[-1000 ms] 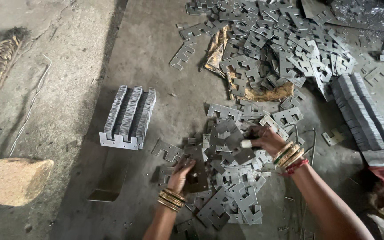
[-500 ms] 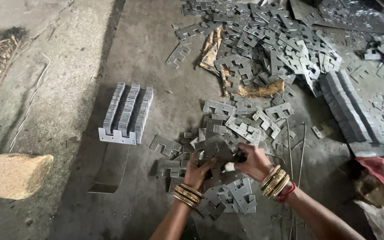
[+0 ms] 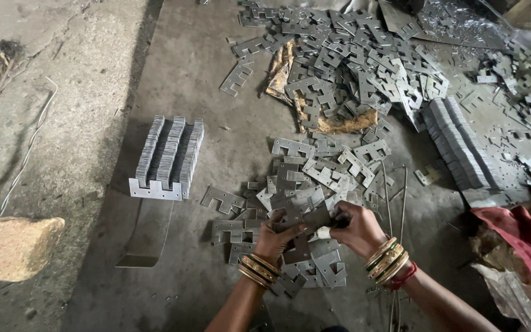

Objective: The person sits on the floor and repeatedly picks up small metal brackets from a scattered pile, aligns them, and stacks them into neat columns. The person uses a small white tool to assist in aligning the parts before stacking.

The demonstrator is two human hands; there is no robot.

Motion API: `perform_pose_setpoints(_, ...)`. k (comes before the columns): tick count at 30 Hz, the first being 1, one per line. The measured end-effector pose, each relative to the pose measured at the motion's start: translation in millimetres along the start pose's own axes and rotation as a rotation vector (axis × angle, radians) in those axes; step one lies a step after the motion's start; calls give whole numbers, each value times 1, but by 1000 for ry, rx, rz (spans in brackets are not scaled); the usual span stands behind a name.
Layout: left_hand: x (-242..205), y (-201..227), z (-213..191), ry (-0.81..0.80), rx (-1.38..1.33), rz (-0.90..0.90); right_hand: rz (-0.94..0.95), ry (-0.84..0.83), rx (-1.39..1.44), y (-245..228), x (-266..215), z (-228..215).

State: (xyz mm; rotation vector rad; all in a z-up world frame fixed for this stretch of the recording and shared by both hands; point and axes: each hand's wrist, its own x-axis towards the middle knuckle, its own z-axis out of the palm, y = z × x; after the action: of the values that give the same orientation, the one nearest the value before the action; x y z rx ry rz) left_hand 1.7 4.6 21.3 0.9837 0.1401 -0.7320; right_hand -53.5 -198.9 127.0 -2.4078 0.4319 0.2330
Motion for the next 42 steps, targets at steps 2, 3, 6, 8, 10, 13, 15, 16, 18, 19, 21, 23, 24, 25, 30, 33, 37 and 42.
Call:
perform_pose_setpoints(2,-3,2,2,27,21,-37,-22,32,-14,1,-5,-1)
perform_pose_setpoints(3,-5,2,4,22,-22,-61,-17,42,4,2,-8,-1)
perform_pose_setpoints(6,-8,0,8,-49,-103,-15,-117,149,-33,8,-17,1)
perform_pose_setpoints(8,-8,-1,10,-72,-93,15,-140,207,-91,14,-21,3)
perform_pose_setpoints(10,-7,-3,10,-49,-34,0,-74,220,-147,27,-25,2)
perform_pose_setpoints(13,-3,-6,7,71,-75,-107,78,236,195,61,-26,-6)
perform_pose_setpoints(15,-1,-8,3,10,-171,-61,175,161,220,99,-30,-26)
perform_pose_setpoints(16,1,-9,0,-22,-221,-39,224,124,232,121,-32,-36)
perform_pose_setpoints(18,3,-13,-6,-24,-128,17,276,30,242,165,-43,-41)
perform_pose_setpoints(19,4,-16,-9,-27,-82,43,305,-16,247,186,-51,-37)
perform_pose_setpoints(21,6,-22,-13,-34,-108,85,405,-12,190,217,-67,-8)
perform_pose_setpoints(23,7,-31,-13,-42,-115,91,514,-67,145,235,-82,21)
perform_pose_setpoints(24,7,-36,-12,-43,-111,77,571,-94,124,239,-92,28)
perform_pose_setpoints(25,6,-39,-11,-40,-103,68,517,-120,-81,239,-98,32)
perform_pose_setpoints(30,13,-59,-2,32,-49,46,187,-34,-354,196,-93,15)
perform_pose_setpoints(33,17,-77,-6,39,169,35,152,-125,423,158,-71,22)
perform_pose_setpoints(37,20,-85,-23,-78,600,32,148,-179,563,112,-51,32)
perform_pose_setpoints(42,6,-61,-31,-133,496,-143,27,-70,288,59,-53,33)
